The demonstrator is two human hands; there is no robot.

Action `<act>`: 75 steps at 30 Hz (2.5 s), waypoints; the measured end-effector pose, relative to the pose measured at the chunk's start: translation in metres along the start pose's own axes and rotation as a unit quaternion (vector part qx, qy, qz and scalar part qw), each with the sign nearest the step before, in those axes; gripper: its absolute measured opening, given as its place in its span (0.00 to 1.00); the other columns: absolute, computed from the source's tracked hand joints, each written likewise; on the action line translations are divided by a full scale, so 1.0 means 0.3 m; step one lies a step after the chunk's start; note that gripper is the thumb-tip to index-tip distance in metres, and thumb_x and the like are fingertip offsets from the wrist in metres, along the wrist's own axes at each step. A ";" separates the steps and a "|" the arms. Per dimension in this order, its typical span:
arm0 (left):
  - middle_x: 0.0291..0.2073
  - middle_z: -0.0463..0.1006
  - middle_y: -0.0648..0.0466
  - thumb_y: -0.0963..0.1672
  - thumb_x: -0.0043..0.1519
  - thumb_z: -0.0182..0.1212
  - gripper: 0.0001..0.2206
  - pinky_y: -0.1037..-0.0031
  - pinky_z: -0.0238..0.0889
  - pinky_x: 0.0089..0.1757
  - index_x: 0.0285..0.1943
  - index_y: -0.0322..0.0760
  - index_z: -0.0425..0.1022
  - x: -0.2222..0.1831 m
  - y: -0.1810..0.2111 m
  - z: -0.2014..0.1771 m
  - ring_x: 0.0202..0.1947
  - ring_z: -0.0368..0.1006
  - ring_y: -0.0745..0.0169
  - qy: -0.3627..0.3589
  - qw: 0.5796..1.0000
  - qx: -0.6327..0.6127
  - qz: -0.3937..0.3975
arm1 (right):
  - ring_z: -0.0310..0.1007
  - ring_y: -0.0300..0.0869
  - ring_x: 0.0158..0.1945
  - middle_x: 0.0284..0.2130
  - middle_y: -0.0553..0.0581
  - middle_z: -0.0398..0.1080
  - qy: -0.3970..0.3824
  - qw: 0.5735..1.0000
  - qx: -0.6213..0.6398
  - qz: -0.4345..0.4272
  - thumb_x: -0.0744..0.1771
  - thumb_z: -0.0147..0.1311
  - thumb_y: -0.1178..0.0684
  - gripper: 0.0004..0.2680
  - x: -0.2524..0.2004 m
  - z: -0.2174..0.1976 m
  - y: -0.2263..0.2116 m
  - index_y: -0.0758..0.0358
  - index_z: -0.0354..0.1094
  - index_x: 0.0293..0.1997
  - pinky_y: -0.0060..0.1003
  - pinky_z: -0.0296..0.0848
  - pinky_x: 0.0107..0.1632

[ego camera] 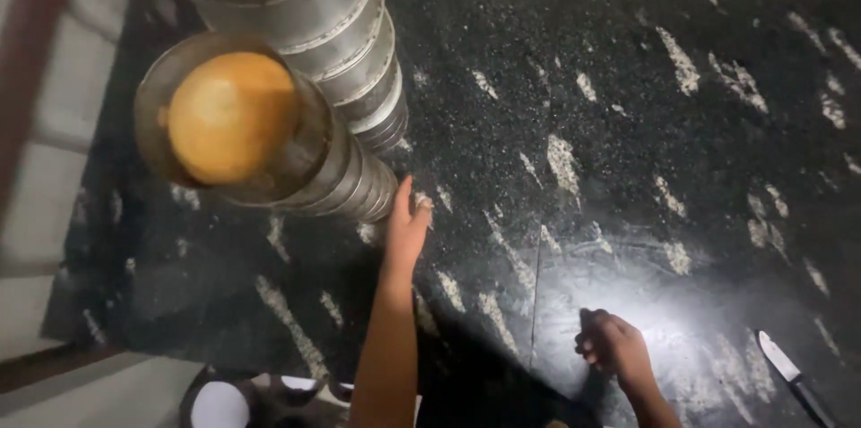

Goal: Removing baked cakes from cylindrical metal tins and stacking them.

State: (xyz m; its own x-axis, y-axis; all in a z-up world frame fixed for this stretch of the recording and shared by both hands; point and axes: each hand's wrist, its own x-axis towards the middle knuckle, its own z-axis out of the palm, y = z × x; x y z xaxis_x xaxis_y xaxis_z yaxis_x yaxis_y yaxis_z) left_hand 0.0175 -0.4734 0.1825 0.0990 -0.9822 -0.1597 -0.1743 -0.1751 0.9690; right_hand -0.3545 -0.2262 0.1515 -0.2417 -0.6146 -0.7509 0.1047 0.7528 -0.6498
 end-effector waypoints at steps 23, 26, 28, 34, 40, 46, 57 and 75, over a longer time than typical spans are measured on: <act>0.74 0.59 0.48 0.51 0.70 0.44 0.28 0.44 0.69 0.56 0.77 0.36 0.54 0.154 -0.124 -0.534 0.68 0.62 0.43 -0.175 0.901 -0.361 -0.165 | 0.68 0.42 0.15 0.18 0.60 0.73 0.009 0.998 0.005 0.061 0.68 0.43 0.47 0.13 -0.014 0.008 -0.080 0.67 0.72 0.34 0.36 0.64 0.17; 0.69 0.64 0.41 0.49 0.68 0.49 0.26 0.43 0.70 0.55 0.73 0.31 0.56 0.123 -0.096 -0.440 0.62 0.68 0.37 -0.192 0.975 -0.055 -0.094 | 0.67 0.41 0.15 0.18 0.59 0.73 0.013 0.998 0.001 0.068 0.68 0.43 0.45 0.15 -0.035 0.013 -0.112 0.67 0.73 0.33 0.35 0.63 0.17; 0.67 0.66 0.36 0.51 0.71 0.49 0.26 0.42 0.67 0.54 0.72 0.26 0.61 0.098 -0.051 -0.354 0.61 0.69 0.37 -0.186 0.970 -0.126 -0.095 | 0.67 0.41 0.15 0.18 0.59 0.72 0.010 0.998 0.014 0.067 0.67 0.45 0.48 0.12 -0.038 0.016 -0.114 0.66 0.73 0.33 0.36 0.63 0.17; 0.70 0.66 0.46 0.58 0.67 0.41 0.32 0.44 0.63 0.59 0.75 0.38 0.59 0.082 0.108 -0.084 0.65 0.67 0.45 -0.128 0.926 -0.246 -0.258 | 0.68 0.41 0.16 0.19 0.58 0.72 0.021 0.995 0.005 0.097 0.67 0.48 0.47 0.12 -0.063 0.033 -0.165 0.65 0.73 0.34 0.35 0.64 0.19; 0.74 0.59 0.45 0.60 0.65 0.38 0.35 0.39 0.60 0.60 0.77 0.41 0.53 0.108 -0.071 0.173 0.68 0.62 0.42 -0.201 0.905 -0.278 -0.252 | 0.69 0.41 0.15 0.19 0.58 0.73 0.018 0.997 0.004 0.078 0.67 0.45 0.46 0.12 -0.044 0.018 -0.122 0.63 0.73 0.36 0.35 0.67 0.19; 0.79 0.43 0.56 0.67 0.56 0.35 0.43 0.42 0.56 0.62 0.81 0.55 0.39 0.066 0.131 0.475 0.77 0.45 0.53 -0.229 0.898 -0.280 -0.248 | 0.68 0.41 0.15 0.19 0.59 0.74 0.007 0.997 0.025 0.067 0.67 0.46 0.48 0.11 -0.044 0.014 -0.115 0.64 0.73 0.38 0.35 0.66 0.19; 0.78 0.48 0.55 0.69 0.54 0.41 0.47 0.47 0.58 0.62 0.81 0.58 0.37 0.071 0.229 0.898 0.75 0.52 0.51 -0.316 0.871 -0.257 -0.275 | 0.68 0.40 0.15 0.19 0.57 0.73 0.009 0.998 0.034 0.057 0.67 0.47 0.48 0.12 -0.061 0.013 -0.138 0.64 0.74 0.35 0.35 0.66 0.19; 0.77 0.51 0.59 0.64 0.59 0.48 0.41 0.49 0.50 0.63 0.81 0.57 0.45 0.006 0.242 1.257 0.75 0.49 0.57 -0.355 0.836 -0.299 -0.291 | 0.71 0.42 0.15 0.19 0.59 0.74 0.002 0.998 0.021 0.056 0.68 0.45 0.49 0.12 -0.024 0.004 -0.093 0.67 0.71 0.34 0.37 0.68 0.17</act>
State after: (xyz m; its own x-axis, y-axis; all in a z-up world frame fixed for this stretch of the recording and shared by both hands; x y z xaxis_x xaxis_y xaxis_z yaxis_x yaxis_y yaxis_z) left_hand -0.3645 -0.5135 0.1815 -0.6478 -0.5715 -0.5038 0.2425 -0.7816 0.5747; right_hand -0.3547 -0.2430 0.1748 -0.2290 -0.5255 -0.8194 0.1724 0.8066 -0.5655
